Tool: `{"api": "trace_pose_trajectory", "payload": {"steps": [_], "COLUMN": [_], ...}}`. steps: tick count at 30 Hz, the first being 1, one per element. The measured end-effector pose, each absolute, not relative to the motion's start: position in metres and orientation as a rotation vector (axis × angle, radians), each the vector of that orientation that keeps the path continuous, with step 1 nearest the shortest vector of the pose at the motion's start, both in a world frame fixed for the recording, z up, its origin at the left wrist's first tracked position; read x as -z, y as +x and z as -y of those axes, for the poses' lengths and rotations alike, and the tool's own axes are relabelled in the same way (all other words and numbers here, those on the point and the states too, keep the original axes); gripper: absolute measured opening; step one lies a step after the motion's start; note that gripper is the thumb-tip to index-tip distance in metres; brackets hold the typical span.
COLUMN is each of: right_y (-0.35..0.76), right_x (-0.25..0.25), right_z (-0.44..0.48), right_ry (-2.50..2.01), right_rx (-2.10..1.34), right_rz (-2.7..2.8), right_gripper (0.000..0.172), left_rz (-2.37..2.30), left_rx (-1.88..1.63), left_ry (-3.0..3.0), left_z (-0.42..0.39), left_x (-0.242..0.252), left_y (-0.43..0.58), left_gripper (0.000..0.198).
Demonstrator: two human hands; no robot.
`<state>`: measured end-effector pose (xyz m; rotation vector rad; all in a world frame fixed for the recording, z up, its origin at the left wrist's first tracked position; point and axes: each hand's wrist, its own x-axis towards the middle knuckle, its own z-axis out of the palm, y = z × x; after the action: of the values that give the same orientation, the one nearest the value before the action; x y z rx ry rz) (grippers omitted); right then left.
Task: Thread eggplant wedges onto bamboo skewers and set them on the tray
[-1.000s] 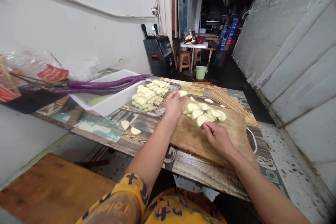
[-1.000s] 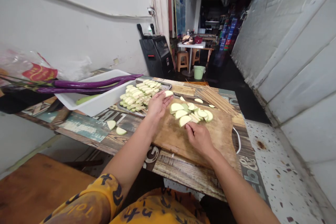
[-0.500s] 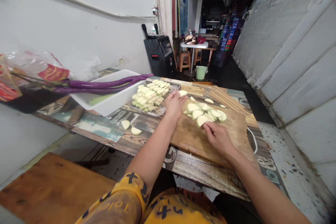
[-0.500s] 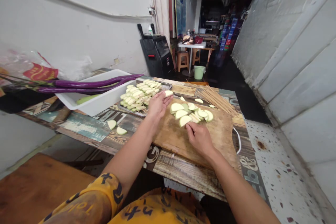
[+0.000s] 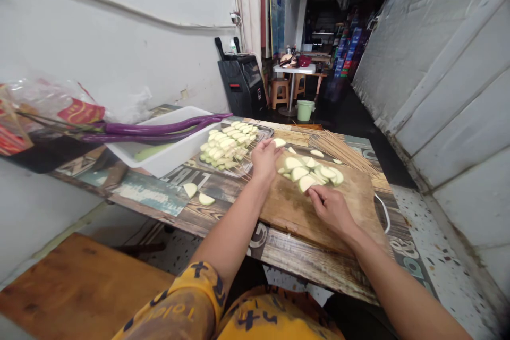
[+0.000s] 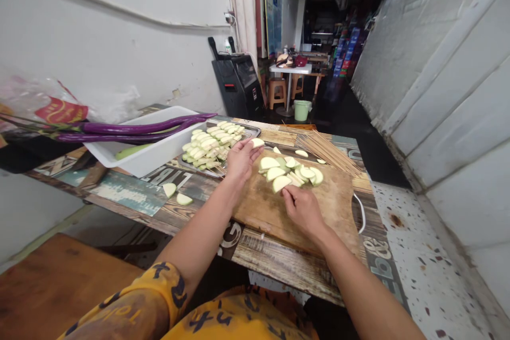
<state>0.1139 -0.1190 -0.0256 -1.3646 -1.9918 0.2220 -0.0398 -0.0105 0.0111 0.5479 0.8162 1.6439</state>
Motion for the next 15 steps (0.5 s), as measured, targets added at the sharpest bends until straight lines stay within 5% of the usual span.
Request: {"api": "trace_pose_trajectory", "payload": {"steps": [15], "right_y": [0.1139], "right_x": [0.0269], "right_z": [0.12], "right_ry": [-1.348], "right_rx": [-0.168], "right_rz": [2.0], "right_gripper": [0.025], "left_rz": [-0.867], "left_rx": [-1.582], "left_ry": [0.538], "left_z": [0.0135], "left_x": [-0.0115], "left_y": [-0.0381], "left_gripper": [0.003]}}
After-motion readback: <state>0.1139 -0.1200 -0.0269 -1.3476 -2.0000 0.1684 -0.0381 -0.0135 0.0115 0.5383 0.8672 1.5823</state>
